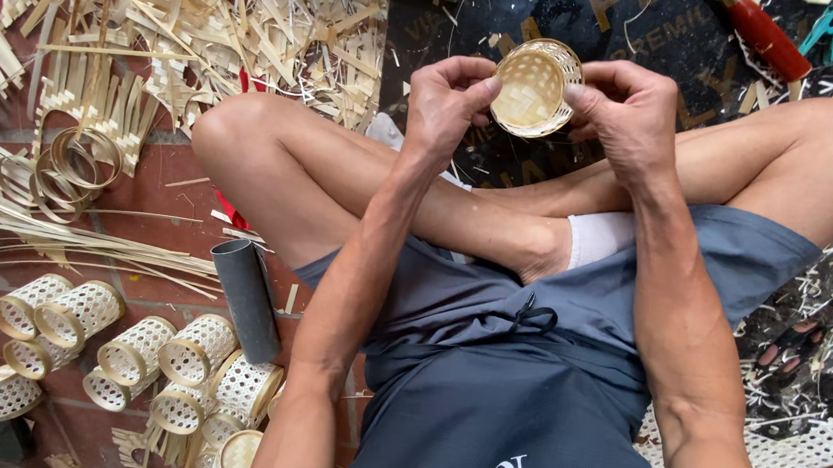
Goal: The person sits on the floor weaving a small bamboo basket. They trim bamboo strips with a knife, bend and weave strips around a gray cylindrical form, weave a flat circular base, then fit and press a woven rim strip around the top edge of the basket by hand.
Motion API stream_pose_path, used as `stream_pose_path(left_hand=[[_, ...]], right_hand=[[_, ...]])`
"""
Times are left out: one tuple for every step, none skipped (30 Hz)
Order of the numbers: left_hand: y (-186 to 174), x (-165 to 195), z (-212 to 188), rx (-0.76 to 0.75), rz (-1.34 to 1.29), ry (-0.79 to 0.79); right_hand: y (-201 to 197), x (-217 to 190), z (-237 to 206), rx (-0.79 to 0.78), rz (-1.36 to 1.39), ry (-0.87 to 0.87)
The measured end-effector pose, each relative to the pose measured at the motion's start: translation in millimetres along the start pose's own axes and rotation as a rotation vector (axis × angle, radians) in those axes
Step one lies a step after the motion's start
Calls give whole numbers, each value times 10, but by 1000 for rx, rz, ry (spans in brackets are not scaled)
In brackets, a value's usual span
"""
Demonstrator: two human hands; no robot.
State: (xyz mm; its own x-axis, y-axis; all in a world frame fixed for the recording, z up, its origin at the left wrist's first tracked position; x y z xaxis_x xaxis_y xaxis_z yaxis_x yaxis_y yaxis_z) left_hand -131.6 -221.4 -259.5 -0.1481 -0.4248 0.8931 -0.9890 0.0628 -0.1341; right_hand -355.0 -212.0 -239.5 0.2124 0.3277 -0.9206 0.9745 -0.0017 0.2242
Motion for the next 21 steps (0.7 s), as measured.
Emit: stream_pose_path(left_hand=[[1,25,6,6,31,8],[13,44,7,5,62,12],[30,64,8,3,92,15],[44,87,13,1,77,22],[58,104,16,0,63,25],[62,115,12,1,50,26],[60,131,5,2,42,38],[58,146,-5,0,35,53],[63,148,-22,-8,26,61],[67,117,-41,-20,2,39],[62,86,-59,-30,-21,20],[57,58,-70,-39,-44,6],[44,12,-88,-37,-66,-22],[30,-37,-109,-33,-87,-50],[23,-79,-114,-31,-109,-73],[34,-92,-112,-43,-109,-68],[48,-117,-121,-54,-110,-71],[68,-139,-132,-66,-113,-74],[75,-138,-136,-68,-119,-55],[83,-134,-141,-67,-125,-36],[81,-126,-149,-62,-129,-15]], right_hand=[[16,-73,51,-20,-58,-57],[30,-134,98,-34,-116,-109],[47,-185,139,-46,-175,-161],[75,-219,180,-76,-162,-195],[108,-241,210,-105,-149,-226],[147,-269,229,-137,-134,-256],[136,-247,257,-125,-129,-229],[128,-238,275,-110,-124,-207],[100,-218,285,-89,-120,-176],[75,-176,285,-73,-94,-116],[49,-142,274,-58,-67,-60],[30,-117,255,-45,-39,-8],[-10,-125,220,-9,-19,8],[-49,-128,176,25,2,23],[-83,-125,126,62,22,34],[-40,-108,74,18,23,50],[6,-72,18,-25,24,73],[50,-33,-34,-68,24,96],[46,-23,-63,-64,34,86],[44,-11,-88,-63,44,75],[44,-5,-101,-66,56,64]])
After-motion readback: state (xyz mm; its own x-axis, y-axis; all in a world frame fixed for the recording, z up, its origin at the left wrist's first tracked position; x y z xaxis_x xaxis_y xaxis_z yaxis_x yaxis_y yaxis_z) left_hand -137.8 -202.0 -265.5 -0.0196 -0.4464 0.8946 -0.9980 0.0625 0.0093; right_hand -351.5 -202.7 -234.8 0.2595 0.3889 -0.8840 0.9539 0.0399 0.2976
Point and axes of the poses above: each hand's wrist, its own z-axis towards the middle knuckle, its own y-axis out of the palm, x = y × z, the point moved 9 cm from there along z, towards the middle knuckle, and after that the axes turned 15 degrees about z, right-handed, at the moved point
